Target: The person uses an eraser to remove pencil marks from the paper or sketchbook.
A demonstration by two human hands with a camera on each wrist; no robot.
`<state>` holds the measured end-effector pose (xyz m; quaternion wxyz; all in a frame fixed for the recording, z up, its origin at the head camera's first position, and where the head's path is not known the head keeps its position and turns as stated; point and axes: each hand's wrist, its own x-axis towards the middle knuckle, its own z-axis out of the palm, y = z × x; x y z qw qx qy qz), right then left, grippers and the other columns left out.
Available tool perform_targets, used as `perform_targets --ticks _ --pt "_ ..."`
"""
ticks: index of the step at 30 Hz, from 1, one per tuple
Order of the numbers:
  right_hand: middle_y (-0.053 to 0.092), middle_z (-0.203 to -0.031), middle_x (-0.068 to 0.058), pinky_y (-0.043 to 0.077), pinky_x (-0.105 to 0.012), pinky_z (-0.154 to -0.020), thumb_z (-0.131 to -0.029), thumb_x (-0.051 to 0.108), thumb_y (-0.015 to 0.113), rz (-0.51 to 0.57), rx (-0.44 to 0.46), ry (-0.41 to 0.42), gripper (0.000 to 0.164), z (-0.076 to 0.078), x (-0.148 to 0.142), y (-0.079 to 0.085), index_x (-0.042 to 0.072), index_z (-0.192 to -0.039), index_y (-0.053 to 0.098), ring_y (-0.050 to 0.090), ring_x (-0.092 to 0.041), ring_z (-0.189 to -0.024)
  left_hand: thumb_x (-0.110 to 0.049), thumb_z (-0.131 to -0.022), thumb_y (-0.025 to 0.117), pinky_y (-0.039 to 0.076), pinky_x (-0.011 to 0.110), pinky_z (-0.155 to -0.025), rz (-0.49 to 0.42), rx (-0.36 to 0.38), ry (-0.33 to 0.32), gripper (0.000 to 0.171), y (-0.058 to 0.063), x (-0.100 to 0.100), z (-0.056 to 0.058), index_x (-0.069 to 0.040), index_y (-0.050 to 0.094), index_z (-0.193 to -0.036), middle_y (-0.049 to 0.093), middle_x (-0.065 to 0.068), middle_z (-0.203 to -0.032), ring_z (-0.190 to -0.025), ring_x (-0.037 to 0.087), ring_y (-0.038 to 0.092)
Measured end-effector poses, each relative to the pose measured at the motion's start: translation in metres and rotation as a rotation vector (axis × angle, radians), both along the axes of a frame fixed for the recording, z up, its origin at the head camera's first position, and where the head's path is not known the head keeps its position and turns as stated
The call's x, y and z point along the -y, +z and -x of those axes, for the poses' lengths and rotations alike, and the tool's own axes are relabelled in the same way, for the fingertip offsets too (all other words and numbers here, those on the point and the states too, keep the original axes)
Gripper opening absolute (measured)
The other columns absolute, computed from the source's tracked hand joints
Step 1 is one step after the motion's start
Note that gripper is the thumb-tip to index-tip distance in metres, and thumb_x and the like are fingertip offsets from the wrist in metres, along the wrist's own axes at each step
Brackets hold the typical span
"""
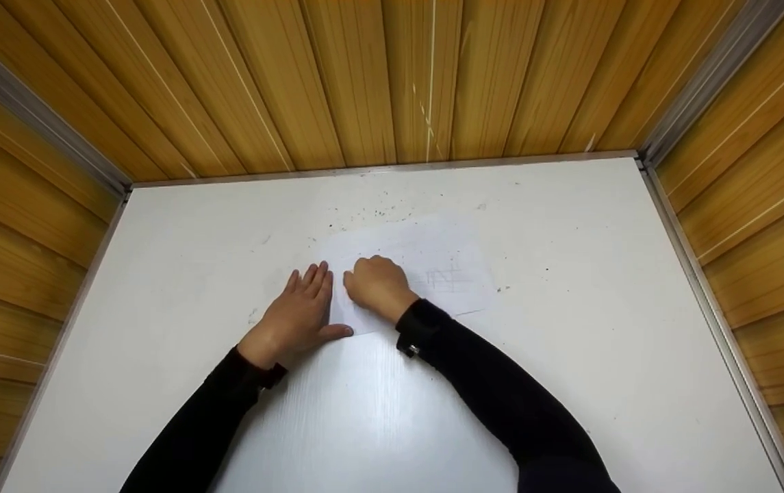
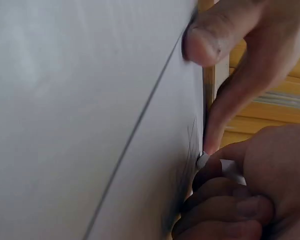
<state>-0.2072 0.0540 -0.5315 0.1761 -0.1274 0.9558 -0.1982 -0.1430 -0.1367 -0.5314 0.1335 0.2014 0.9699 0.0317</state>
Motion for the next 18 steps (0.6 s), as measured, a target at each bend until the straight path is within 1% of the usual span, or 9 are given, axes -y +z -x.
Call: perform_targets --ticks 2,5,7,9,11,14,16,18 --pt "0.078 -0.117 -0.028 0.059 -0.058 -0.1 -0.113 0.044 0.047 -0.004 -0.005 -0.031 0.059 0.002 -0.025 0.001 -0.005 -0.114 0.08 0.073 -0.044 -0.108 -0.08 -0.097 0.063 0.017 0.057 -0.142 0.01 0.004 0.007 0.122 0.0 -0.002 0.0 0.008 0.025 -0.172 0.021 0.027 -0.182 -0.173 0.041 0.021" --pt "0.078 -0.107 -0.026 0.059 -0.056 -0.092 -0.113 0.043 0.048 -0.001 -0.016 -0.099 0.058 0.005 -0.071 0.003 -0.004 -0.101 0.08 0.07 -0.04 -0.095 -0.08 -0.096 0.064 0.017 0.057 -0.142 0.011 0.01 0.013 0.123 0.001 -0.004 0.001 0.009 0.025 -0.171 0.021 0.027 -0.182 -0.173 0.04 0.021" --pt "0.073 -0.094 -0.021 0.056 -0.051 -0.087 -0.113 0.043 0.047 -0.008 -0.002 -0.14 0.058 0.006 -0.097 0.004 -0.001 -0.087 0.074 0.065 -0.035 -0.087 -0.079 -0.097 0.064 0.017 0.057 -0.142 0.015 0.011 0.005 0.122 0.002 -0.004 0.001 0.009 0.025 -0.171 0.021 0.027 -0.182 -0.173 0.041 0.021" --pt "0.069 -0.089 -0.018 0.053 -0.048 -0.084 -0.113 0.043 0.046 -0.013 0.015 -0.152 0.058 0.008 -0.114 0.005 0.001 -0.081 0.07 0.061 -0.031 -0.084 -0.079 -0.097 0.064 0.019 0.057 -0.142 0.021 -0.001 0.001 0.121 0.004 -0.003 0.001 0.01 0.027 -0.171 0.023 0.027 -0.182 -0.172 0.041 0.023" --pt "0.07 -0.094 -0.019 0.053 -0.048 -0.088 -0.114 0.042 0.045 -0.016 0.014 -0.144 0.058 0.009 -0.119 0.007 -0.001 -0.087 0.072 0.062 -0.031 -0.088 -0.079 -0.097 0.064 0.02 0.057 -0.141 0.033 -0.012 -0.001 0.121 0.005 -0.002 0.0 0.009 0.028 -0.17 0.024 0.027 -0.182 -0.172 0.041 0.025" --pt "0.074 -0.105 -0.024 0.055 -0.052 -0.094 -0.115 0.041 0.043 -0.001 0.01 -0.134 0.058 0.009 -0.108 0.01 -0.003 -0.096 0.074 0.065 -0.035 -0.097 -0.08 -0.096 0.064 0.021 0.057 -0.141 0.039 -0.018 -0.005 0.121 0.006 -0.002 0.0 0.009 0.03 -0.17 0.025 0.027 -0.181 -0.171 0.041 0.026" --pt "0.076 -0.108 -0.025 0.056 -0.053 -0.095 -0.115 0.042 0.043 0.022 0.012 -0.129 0.057 0.007 -0.094 0.011 -0.001 -0.094 0.074 0.066 -0.035 -0.097 -0.08 -0.096 0.063 0.021 0.057 -0.141 0.042 -0.009 -0.014 0.121 0.008 -0.002 0.0 0.009 0.03 -0.17 0.026 0.028 -0.181 -0.171 0.041 0.026" --pt "0.075 -0.102 -0.022 0.055 -0.05 -0.092 -0.115 0.043 0.044 0.046 0.032 -0.118 0.056 0.005 -0.079 0.011 0.004 -0.085 0.069 0.065 -0.033 -0.091 -0.081 -0.096 0.063 0.021 0.057 -0.141 0.042 0.01 -0.019 0.122 0.01 -0.002 0.0 0.01 0.029 -0.17 0.026 0.028 -0.181 -0.171 0.041 0.027"
